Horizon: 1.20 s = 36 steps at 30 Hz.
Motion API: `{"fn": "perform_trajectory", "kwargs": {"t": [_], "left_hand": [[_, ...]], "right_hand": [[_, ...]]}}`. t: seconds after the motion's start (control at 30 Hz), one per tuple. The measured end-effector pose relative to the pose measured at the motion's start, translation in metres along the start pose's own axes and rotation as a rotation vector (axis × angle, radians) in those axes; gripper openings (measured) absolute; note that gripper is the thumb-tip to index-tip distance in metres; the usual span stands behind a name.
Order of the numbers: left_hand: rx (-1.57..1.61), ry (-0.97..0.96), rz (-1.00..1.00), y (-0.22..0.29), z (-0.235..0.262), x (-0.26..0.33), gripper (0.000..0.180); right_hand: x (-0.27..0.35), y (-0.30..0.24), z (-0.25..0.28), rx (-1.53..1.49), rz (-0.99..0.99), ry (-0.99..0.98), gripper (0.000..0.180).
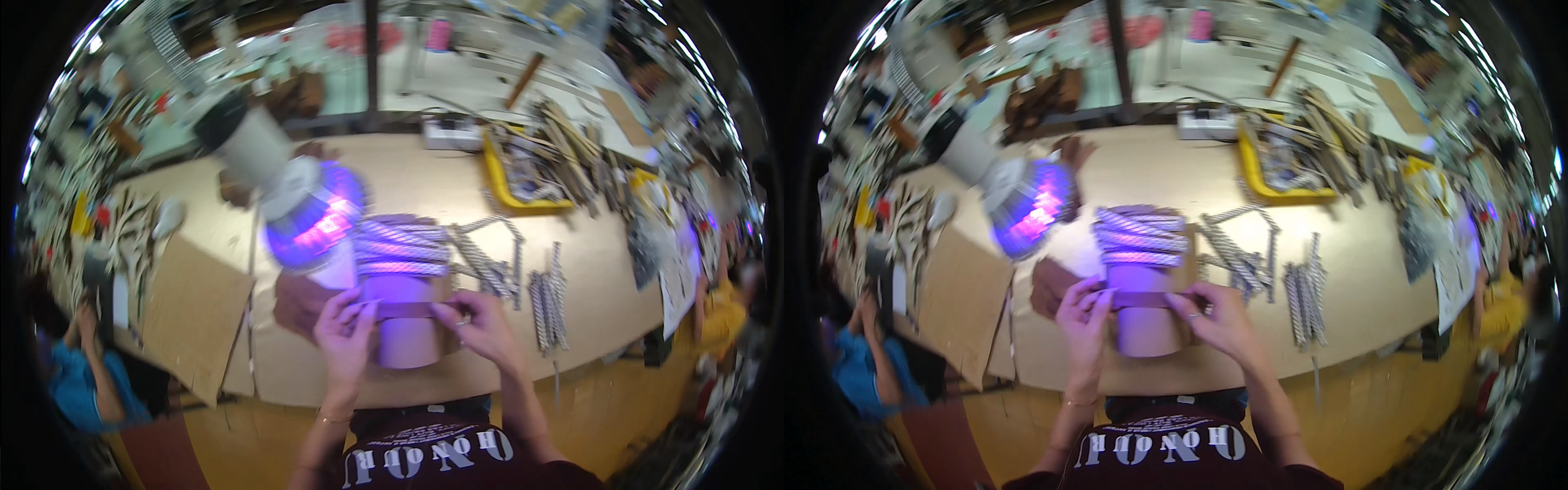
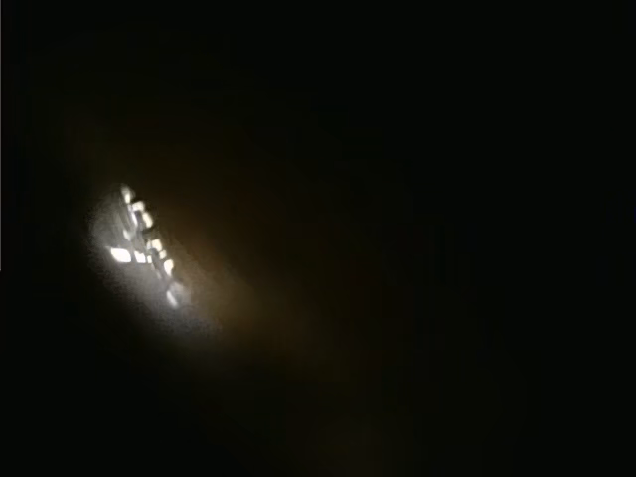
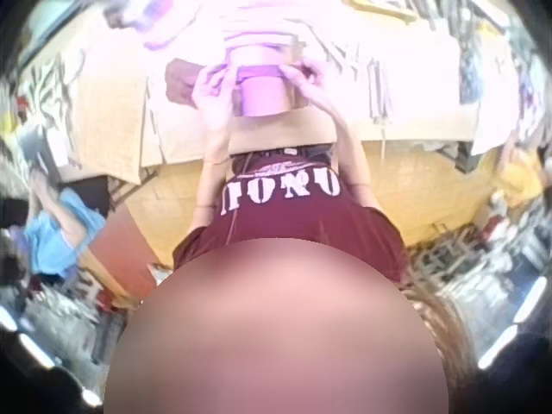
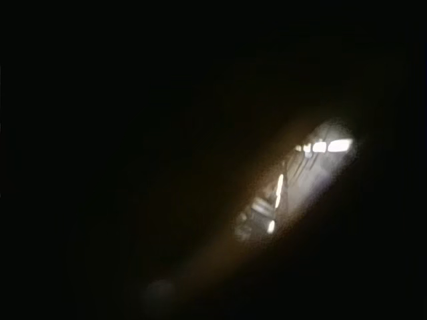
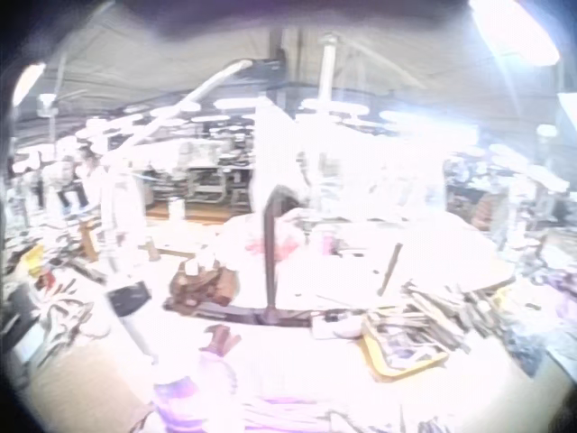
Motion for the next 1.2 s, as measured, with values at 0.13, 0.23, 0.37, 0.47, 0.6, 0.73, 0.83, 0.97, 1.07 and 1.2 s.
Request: {"fn": "perform_trajectory", "kwargs": {"t": [0.13,0.23,0.37,0.47,0.6,0.73,0.83,0.97,1.07,1.2], "left_hand": [[-0.166,0.027,-0.045,-0.007,0.002,-0.002,0.029],[-0.162,0.037,-0.096,-0.006,0.000,0.000,0.029],[-0.237,0.140,-0.116,0.000,0.009,0.009,0.030],[-0.457,0.298,-0.338,0.020,0.020,0.023,0.029],[-0.802,0.375,-0.905,0.051,0.007,0.060,0.026],[-0.672,-0.623,-1.101,0.035,-0.061,0.095,0.021],[-0.863,-1.008,-0.853,-0.020,-0.126,0.104,0.030],[-1.048,-1.141,-0.751,-0.083,-0.188,0.096,0.049],[-1.132,-1.170,-0.700,-0.116,-0.217,0.082,0.058],[-1.223,-1.175,-0.749,-0.137,-0.233,0.074,0.063]], "right_hand": [[0.001,0.008,-0.004,-0.043,0.039,0.048,0.031],[0.014,0.020,0.017,0.017,0.026,0.187,0.028],[0.040,0.049,0.070,0.044,-0.008,0.512,0.024],[0.074,0.074,0.120,0.439,-0.057,0.857,0.021],[0.097,0.113,0.149,0.617,-0.247,0.896,0.020],[0.098,0.125,0.147,0.565,-0.236,0.875,0.020],[0.095,0.120,0.139,0.588,-0.153,0.889,0.019],[0.093,0.126,0.137,0.563,-0.245,0.824,0.018],[0.094,0.131,0.140,0.508,-0.276,0.796,0.018],[0.095,0.139,0.144,0.391,-0.277,0.779,0.018]]}}
Point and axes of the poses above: each hand's wrist, its own x-axis away from the middle knuckle, its own z-axis out of the back of the hand, y = z × x, the point moved 6 cm from there along -x, towards the middle knuckle, and after that the axes turned 4 degrees about -y, right-handed, at the moved point
